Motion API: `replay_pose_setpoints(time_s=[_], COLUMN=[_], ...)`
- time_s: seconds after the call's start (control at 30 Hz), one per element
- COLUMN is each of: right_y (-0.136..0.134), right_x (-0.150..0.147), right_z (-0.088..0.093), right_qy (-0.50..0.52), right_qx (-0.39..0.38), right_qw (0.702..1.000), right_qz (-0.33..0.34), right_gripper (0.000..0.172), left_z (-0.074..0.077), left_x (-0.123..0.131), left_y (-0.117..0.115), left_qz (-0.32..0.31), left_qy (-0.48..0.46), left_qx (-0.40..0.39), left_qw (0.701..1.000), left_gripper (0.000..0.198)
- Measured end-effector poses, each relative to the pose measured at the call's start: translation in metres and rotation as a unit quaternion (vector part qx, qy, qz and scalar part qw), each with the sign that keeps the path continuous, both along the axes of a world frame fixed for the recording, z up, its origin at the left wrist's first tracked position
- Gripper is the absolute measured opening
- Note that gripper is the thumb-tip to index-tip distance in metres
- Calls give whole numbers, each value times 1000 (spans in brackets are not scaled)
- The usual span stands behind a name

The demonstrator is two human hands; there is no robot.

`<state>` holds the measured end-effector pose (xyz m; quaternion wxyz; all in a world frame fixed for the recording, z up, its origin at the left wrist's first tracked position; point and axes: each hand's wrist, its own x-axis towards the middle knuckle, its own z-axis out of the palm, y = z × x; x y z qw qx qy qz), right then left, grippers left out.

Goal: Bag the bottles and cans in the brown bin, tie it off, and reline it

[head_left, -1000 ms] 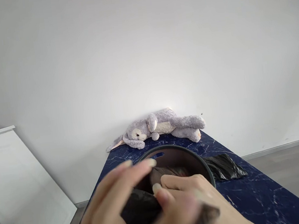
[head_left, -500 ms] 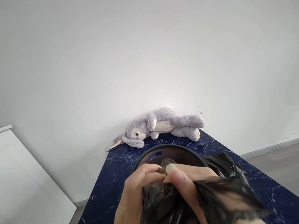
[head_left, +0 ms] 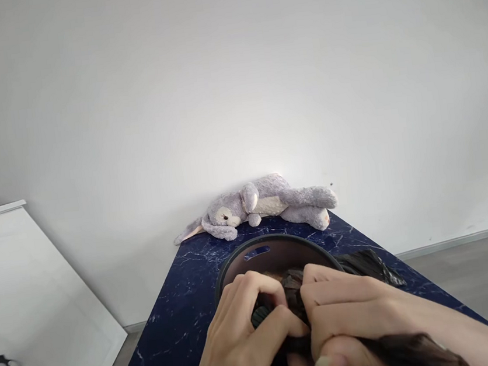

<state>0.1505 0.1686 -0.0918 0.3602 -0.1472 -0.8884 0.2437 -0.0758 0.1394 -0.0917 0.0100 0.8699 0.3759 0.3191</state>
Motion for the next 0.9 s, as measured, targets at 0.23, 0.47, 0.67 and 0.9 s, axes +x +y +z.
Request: replay_pose_setpoints(time_s=[0.23,0.47,0.67,0.9], right_y=[-8,4,7,0], right_x=[10,-7,-18,-25], right_z=[3,-6,-9,-10], right_qy=[-60,22,72,5], right_qx=[37,189,271,269], right_qw=[989,953,928,929], right_qz=[-133,-237,-246,-255], right_gripper=[44,61,43,35], left_z=[0,3,0,-11], left_x=[5,8,6,-2], left_y=[2,-2,5,8], left_qz=[43,64,34,74], left_qy=[-27,-14,-131,-300], left_qx=[1,-1,-23,-165], left_qw=[999,998,991,937], left_gripper=[19,16,40,63])
